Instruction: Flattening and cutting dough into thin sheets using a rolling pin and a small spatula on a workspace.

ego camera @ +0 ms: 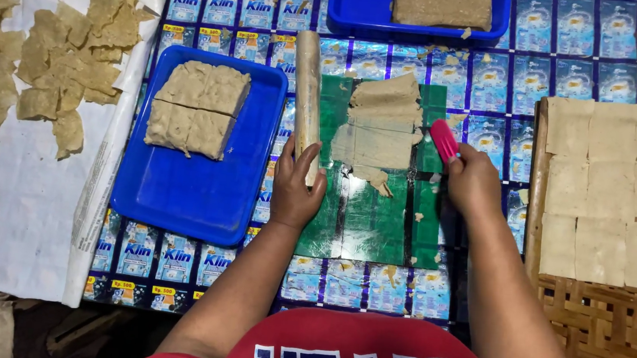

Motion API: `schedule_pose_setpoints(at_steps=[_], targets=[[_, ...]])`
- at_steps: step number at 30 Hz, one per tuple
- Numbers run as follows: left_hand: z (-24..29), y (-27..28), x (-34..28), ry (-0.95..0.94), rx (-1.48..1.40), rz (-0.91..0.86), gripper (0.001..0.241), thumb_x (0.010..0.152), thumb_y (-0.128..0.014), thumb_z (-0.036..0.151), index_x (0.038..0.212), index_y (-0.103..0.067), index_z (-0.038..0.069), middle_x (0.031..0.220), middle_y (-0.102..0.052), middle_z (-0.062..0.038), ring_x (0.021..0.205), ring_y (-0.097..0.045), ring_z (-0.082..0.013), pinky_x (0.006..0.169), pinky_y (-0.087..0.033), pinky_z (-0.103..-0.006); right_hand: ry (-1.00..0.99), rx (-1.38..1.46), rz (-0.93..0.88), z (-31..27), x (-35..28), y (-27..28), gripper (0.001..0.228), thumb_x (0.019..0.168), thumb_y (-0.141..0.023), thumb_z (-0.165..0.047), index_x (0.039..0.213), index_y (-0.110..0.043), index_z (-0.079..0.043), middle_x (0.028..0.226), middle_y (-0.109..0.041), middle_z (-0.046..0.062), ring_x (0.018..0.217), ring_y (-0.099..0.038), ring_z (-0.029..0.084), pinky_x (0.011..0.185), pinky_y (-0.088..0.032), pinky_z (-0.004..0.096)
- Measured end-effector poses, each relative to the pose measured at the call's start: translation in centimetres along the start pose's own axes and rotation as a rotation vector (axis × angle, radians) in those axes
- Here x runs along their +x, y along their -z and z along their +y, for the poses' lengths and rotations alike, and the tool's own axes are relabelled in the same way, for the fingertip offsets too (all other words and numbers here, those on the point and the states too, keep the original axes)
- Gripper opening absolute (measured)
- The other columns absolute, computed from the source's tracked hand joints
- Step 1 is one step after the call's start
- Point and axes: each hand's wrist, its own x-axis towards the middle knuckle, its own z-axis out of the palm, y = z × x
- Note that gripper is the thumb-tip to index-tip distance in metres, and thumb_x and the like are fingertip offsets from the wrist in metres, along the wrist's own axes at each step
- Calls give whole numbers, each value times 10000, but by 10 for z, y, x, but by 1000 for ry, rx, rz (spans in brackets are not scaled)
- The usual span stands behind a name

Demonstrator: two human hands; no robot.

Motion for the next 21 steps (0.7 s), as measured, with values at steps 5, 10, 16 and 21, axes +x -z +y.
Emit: schedule_pose_setpoints(at_steps=[5,10,16,21], targets=[[0,0,1,6,-7,-10,498,916,-673,208,1405,-597,263,1500,-448,-258,1314,-535,-483,1049,-484,-577,14,3,77,-30,-38,1,289,1003,-591,-187,1278,-673,-154,1046,-644,222,1020,-663,530,848,-557,615],[2,3,0,16,-5,-27,499,920,-669,209,1411,-592,259,1493,-451,-268,1314,-533,-492,1048,-480,-585,-57,104,29,-46,-43,-17,214,1046,-559,-266,1075,-591,-57,936,-702,279,1008,-669,544,839,-532,627],[1,2,0,16,-9,-20,498,932,-662,209,1420,-579,269,1511,-429,-260,1320,-527,-490,1048,-482,-587,-26,95,31,-49,-42,-27,215,1059,-504,-259,1055,-532,-46,867,-695,308,925,-683,566,795,-544,632],[0,1,0,12,-10,-21,497,926,-669,205,1413,-588,264,1521,-425,-251,1324,-524,-487,1054,-479,-584,-23,36,27,-46,-40,-31,192,1051,-501,-235,1059,-513,-44,855,-698,307,909,-695,558,784,-561,618]])
